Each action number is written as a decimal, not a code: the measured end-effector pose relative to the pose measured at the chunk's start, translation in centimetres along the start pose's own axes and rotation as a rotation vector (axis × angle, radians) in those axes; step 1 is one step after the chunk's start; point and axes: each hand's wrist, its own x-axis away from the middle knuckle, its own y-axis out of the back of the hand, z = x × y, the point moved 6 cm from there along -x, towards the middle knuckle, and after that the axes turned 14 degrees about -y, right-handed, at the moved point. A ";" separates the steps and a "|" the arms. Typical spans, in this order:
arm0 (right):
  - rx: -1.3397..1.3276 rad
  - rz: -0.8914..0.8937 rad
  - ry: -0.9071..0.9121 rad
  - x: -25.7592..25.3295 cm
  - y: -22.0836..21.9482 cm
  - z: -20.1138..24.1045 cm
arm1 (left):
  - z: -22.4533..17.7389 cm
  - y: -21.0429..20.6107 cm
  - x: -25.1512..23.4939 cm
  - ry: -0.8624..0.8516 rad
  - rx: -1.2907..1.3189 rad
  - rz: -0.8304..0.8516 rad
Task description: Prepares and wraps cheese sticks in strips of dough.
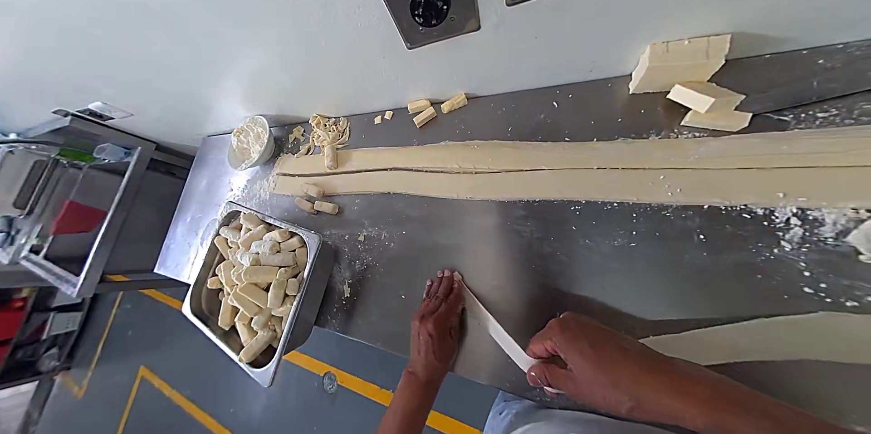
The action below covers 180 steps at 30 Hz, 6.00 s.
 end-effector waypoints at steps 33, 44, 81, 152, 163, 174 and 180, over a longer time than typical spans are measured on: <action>-0.284 0.053 0.115 -0.2 -2.8 -2.7 | -0.7 -2.4 -1.0 0.032 0.127 -0.070; -0.178 0.075 0.084 -0.5 -3.0 -2.9 | -1.3 -2.3 -1.0 0.012 0.080 -0.080; -0.880 0.161 -0.057 -3.3 -3.7 -5.7 | -3.2 -3.4 -1.4 -0.011 0.146 -0.023; 0.218 -0.745 0.838 -2.8 -1.1 6.0 | -3.3 0.4 -1.7 1.051 1.286 -0.515; 0.232 -0.857 0.159 -4.6 6.0 -3.4 | 17.8 28.0 -3.2 1.026 -0.235 -0.483; -0.095 -0.494 0.237 -1.6 8.4 0.8 | -3.6 -4.9 -3.9 0.449 1.110 -0.199; -0.010 -0.642 0.132 0.4 12.1 0.0 | -7.6 -8.4 -6.6 0.973 1.435 -0.594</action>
